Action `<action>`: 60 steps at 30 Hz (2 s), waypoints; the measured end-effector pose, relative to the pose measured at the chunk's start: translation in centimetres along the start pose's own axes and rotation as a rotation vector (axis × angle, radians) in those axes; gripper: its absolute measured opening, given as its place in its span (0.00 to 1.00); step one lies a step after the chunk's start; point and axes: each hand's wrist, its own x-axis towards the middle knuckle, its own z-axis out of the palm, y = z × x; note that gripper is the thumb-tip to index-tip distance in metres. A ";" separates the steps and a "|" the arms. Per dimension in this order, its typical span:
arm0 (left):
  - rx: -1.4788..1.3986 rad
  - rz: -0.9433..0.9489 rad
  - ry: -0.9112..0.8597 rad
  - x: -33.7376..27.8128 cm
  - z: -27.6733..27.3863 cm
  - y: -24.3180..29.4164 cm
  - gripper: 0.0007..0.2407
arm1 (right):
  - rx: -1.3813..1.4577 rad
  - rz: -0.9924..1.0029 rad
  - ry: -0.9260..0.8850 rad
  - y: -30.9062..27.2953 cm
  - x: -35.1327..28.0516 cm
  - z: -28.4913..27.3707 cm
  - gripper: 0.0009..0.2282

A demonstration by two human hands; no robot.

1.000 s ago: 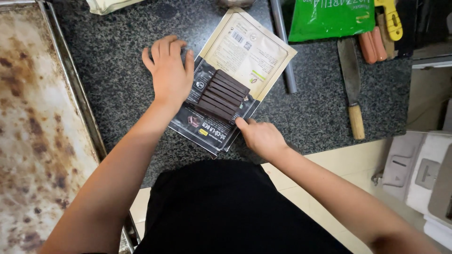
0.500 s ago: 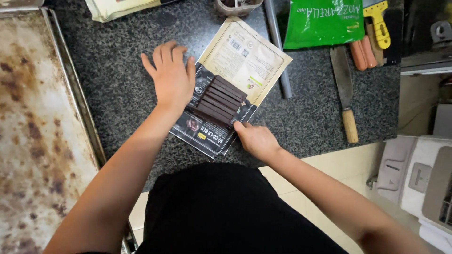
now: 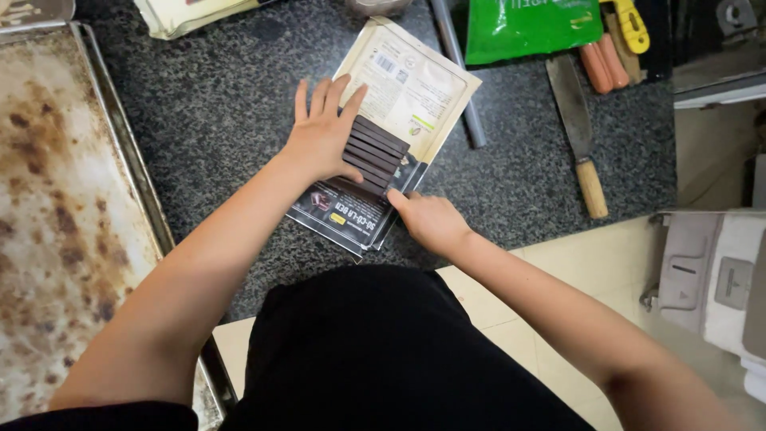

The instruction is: The recorder takes a bar of dark chocolate out of a package and cuts it into pieces using a knife.

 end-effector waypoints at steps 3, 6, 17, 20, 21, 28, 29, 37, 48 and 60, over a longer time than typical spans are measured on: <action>0.075 -0.046 -0.086 1.0 0.1 0.3 0.65 | -0.023 -0.007 0.011 -0.3 -0.3 -0.3 0.12; 0.113 -0.078 -0.114 1.2 0.2 0.8 0.66 | -0.041 -0.014 0.032 -0.4 -0.4 -0.1 0.11; -0.193 -0.118 0.335 -7.4 -2.1 4.8 0.46 | 0.003 -0.009 0.037 0.3 0.0 0.4 0.12; -0.149 -0.139 0.340 -8.3 -1.0 5.0 0.46 | 0.016 -0.010 0.029 0.2 0.0 0.1 0.12; -0.131 -0.170 0.343 -8.3 -0.6 5.0 0.46 | 0.018 -0.007 0.020 0.2 0.0 0.1 0.11; -0.092 -0.293 0.334 -7.2 1.9 4.9 0.49 | -0.012 0.010 0.030 -0.6 -0.3 -0.9 0.12; -0.086 -0.306 0.338 -7.1 2.1 5.0 0.50 | -0.022 0.013 0.032 -0.9 -0.4 -1.2 0.13; -0.082 -0.280 0.327 -7.9 0.1 5.5 0.52 | -0.039 0.034 0.038 -1.7 -3.1 -2.9 0.15; -0.427 -0.495 0.423 -8.5 2.6 -2.9 0.19 | 0.796 0.551 0.494 -0.9 -7.5 2.3 0.07; -0.330 -0.793 -0.080 -12.4 6.7 3.7 0.15 | 1.386 0.503 0.698 3.1 -5.2 5.0 0.08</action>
